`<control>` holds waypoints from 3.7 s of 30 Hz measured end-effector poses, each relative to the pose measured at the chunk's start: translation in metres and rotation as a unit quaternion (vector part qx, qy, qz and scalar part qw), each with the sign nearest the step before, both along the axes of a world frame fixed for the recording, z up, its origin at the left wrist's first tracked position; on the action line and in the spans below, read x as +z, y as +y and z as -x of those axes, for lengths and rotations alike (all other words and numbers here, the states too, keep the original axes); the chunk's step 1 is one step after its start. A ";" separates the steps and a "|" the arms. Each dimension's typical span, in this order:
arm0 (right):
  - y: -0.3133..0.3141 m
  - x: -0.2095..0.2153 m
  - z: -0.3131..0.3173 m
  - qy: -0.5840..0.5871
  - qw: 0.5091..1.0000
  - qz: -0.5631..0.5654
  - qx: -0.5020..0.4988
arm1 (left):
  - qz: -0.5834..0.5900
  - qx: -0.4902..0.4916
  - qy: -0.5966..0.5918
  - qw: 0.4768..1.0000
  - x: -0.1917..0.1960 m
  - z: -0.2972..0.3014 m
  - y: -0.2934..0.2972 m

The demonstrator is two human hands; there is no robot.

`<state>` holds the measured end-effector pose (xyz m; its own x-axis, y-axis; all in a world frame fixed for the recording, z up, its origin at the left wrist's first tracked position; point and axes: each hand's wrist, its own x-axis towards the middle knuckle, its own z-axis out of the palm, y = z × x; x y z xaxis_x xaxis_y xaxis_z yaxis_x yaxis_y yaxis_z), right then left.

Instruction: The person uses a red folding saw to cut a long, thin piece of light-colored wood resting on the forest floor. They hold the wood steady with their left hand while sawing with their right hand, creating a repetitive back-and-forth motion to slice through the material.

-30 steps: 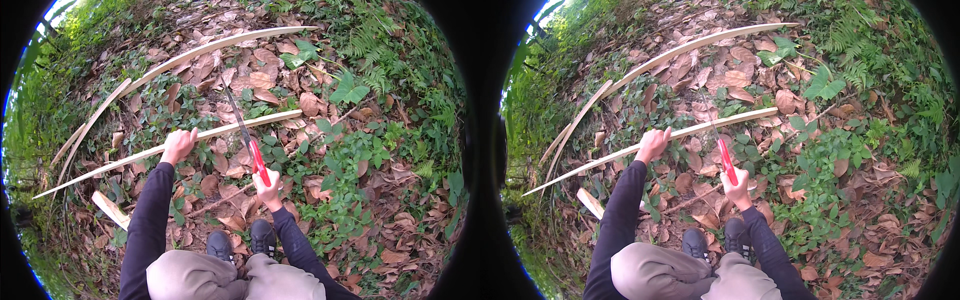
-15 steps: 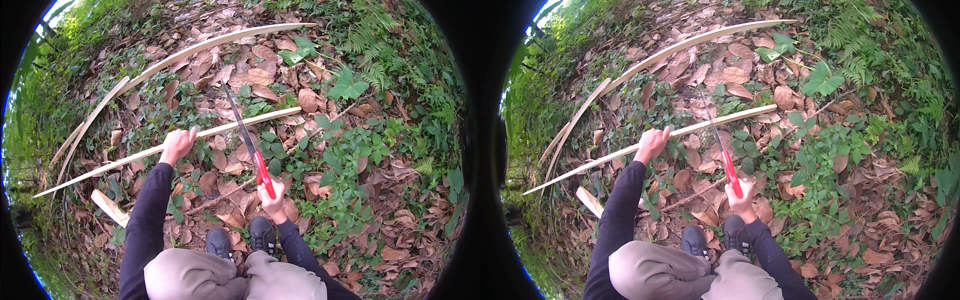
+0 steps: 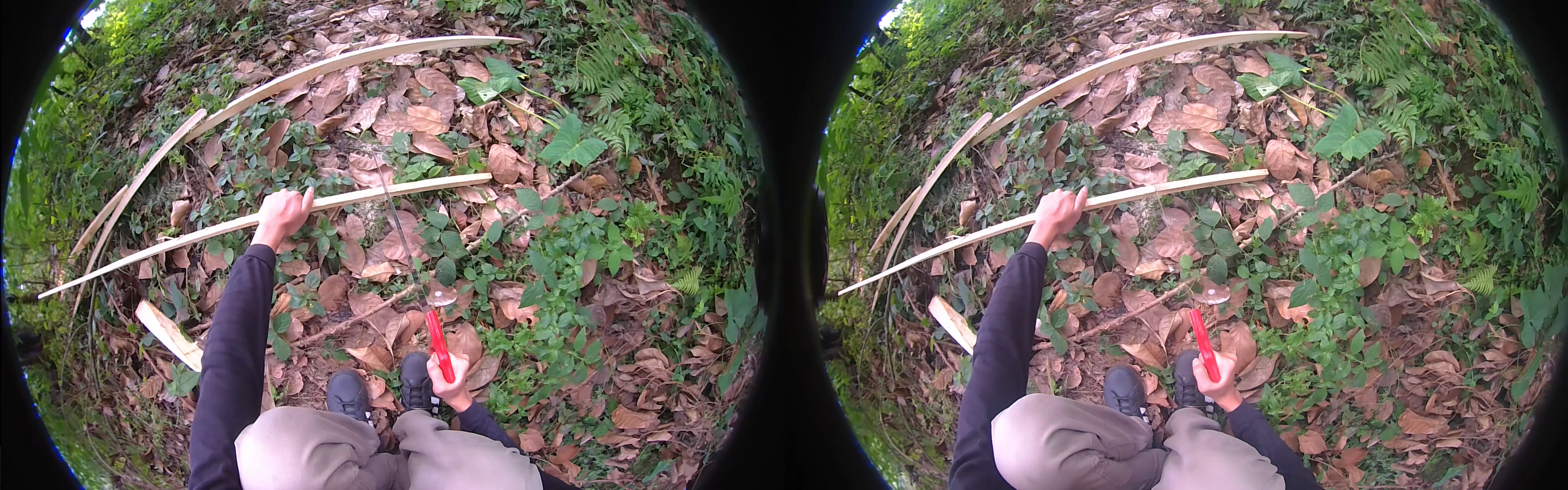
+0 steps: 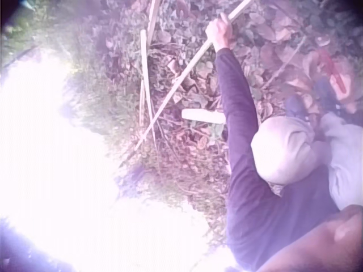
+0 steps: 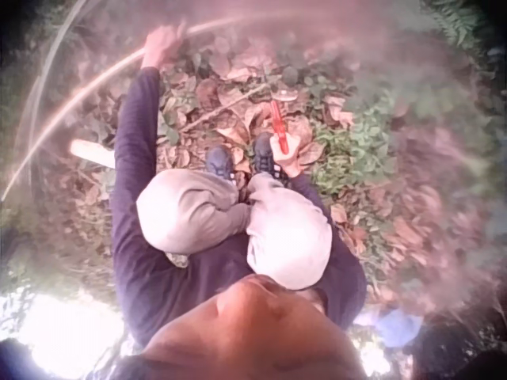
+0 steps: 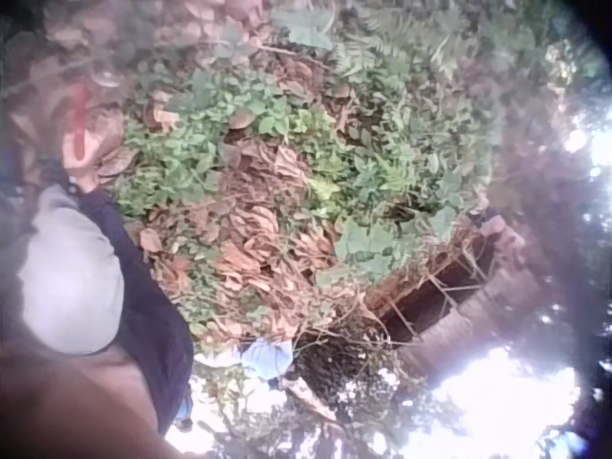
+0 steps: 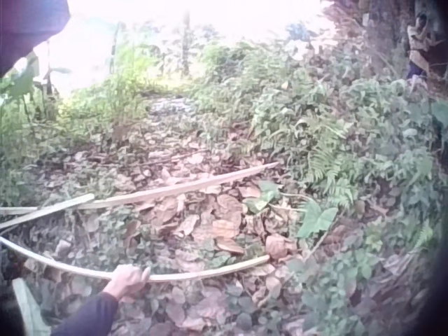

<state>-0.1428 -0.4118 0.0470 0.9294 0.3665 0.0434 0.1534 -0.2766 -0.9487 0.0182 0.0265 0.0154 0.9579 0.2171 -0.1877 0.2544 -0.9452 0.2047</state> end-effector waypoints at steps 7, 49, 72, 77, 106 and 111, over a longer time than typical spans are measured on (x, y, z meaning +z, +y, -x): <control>0.082 -0.009 -0.100 0.018 0.996 -0.071 -0.046 | 0.026 0.004 0.021 0.999 0.003 0.015 -0.012; -0.021 -0.024 -0.026 0.188 0.951 -0.231 -0.088 | 0.030 0.014 -0.069 0.997 0.037 0.053 -0.032; -0.028 -0.014 -0.045 0.171 0.941 -0.275 -0.095 | 0.009 0.067 -0.110 0.992 0.059 0.062 -0.074; -0.020 -0.009 -0.042 0.156 0.945 -0.267 -0.103 | 0.022 0.047 -0.128 0.990 0.063 0.059 -0.065; 0.028 0.021 -0.007 0.071 0.996 -0.013 -0.044 | 0.011 -0.011 -0.008 1.000 0.018 0.056 -0.017; 0.032 0.035 -0.005 0.084 0.995 -0.002 -0.048 | 0.028 0.001 0.017 0.999 0.019 0.056 -0.016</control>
<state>-0.1378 -0.3793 0.0821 0.9542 0.2767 -0.1135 -0.0337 -0.2776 -0.9601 -0.0381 0.0103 0.0347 0.9500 0.2081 -0.2327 0.2648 -0.9320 0.2475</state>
